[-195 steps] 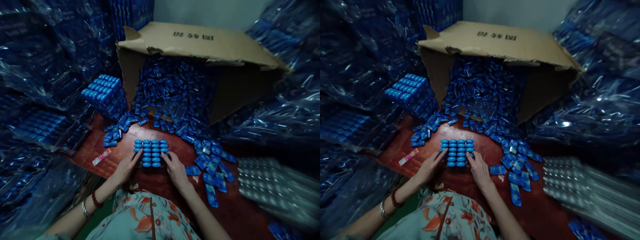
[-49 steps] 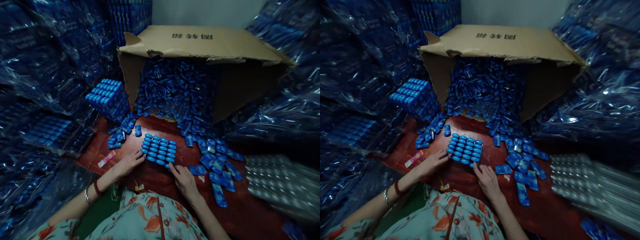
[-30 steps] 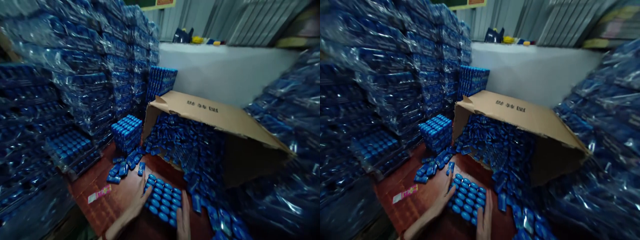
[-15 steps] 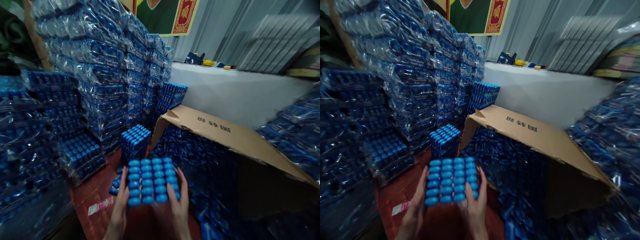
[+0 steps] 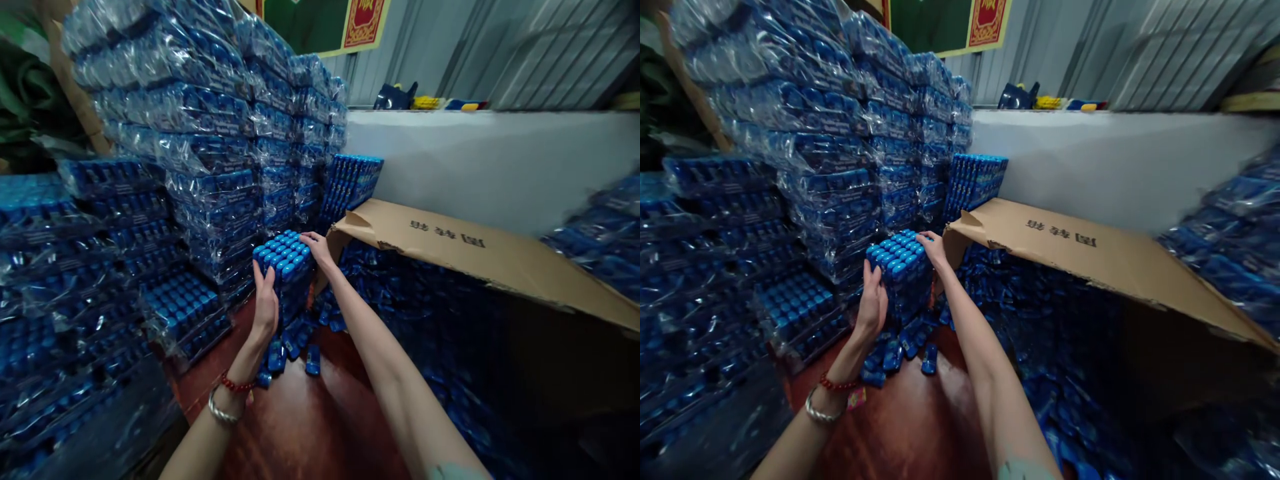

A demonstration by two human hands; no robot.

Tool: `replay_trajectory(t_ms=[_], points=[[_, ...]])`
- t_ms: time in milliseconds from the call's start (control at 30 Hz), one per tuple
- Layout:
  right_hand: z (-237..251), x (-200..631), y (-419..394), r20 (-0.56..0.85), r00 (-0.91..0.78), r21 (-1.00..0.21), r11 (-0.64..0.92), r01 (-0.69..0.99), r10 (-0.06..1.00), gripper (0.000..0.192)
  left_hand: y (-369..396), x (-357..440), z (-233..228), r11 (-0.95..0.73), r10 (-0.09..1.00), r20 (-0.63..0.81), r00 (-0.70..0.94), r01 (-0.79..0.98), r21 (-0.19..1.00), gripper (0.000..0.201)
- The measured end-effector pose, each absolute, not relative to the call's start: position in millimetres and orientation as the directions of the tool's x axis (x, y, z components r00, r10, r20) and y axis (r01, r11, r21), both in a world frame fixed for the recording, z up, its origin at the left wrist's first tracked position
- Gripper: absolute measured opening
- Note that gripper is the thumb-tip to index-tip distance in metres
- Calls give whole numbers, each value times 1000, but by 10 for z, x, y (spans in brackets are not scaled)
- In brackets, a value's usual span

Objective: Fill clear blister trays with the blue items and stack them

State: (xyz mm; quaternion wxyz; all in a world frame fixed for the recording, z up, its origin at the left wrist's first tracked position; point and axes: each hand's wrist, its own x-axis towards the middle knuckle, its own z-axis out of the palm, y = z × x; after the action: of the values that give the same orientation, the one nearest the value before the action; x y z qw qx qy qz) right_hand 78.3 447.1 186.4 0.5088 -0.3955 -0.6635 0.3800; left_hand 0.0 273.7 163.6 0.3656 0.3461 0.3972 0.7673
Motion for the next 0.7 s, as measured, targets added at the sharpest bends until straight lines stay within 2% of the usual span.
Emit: replay_trajectory(t_ms=[133,200,267,333,367,400,467,500,533,600,633,700], points=[[1840,796,4406,404,-102,-892,416,176,909,38,2684,3,1606,-418,849,208,-486,-378,826,69],[1895,843,4268,468,-110,-851,481,213,877,40,2684,-17,1616,-434,842,222,-493,-372,820,67],[1921,948,4031,621,-200,-702,651,288,758,42,2676,-49,1598,-436,833,228,-504,-346,831,66],[1841,1143,3709,753,-333,-448,813,373,568,42,2619,-81,1532,-440,808,239,-539,-280,853,65],[1742,1282,3538,776,-372,-349,838,420,510,40,2563,-91,1477,-454,775,261,-575,-219,864,64],[1603,1451,3378,780,-366,-306,819,484,508,38,2487,-94,1406,-473,729,296,-616,-141,870,61],[1232,1868,3130,749,-246,-335,671,662,616,36,2291,-70,1217,-486,645,372,-668,17,874,53],[1023,2104,3053,690,-132,-385,515,766,712,36,2182,-43,1104,-465,639,392,-662,73,882,48],[818,2346,3002,588,-31,-402,326,855,808,39,2074,-10,981,-428,666,396,-632,112,897,43],[469,2810,2947,318,140,-318,-34,947,937,54,1887,52,724,-324,769,390,-506,217,921,39],[342,3013,2922,224,165,-239,-110,965,961,55,1818,69,598,-272,812,390,-434,311,911,40],[196,3326,2837,193,98,-116,-76,990,976,45,1741,49,372,-147,849,388,-359,545,826,45]])
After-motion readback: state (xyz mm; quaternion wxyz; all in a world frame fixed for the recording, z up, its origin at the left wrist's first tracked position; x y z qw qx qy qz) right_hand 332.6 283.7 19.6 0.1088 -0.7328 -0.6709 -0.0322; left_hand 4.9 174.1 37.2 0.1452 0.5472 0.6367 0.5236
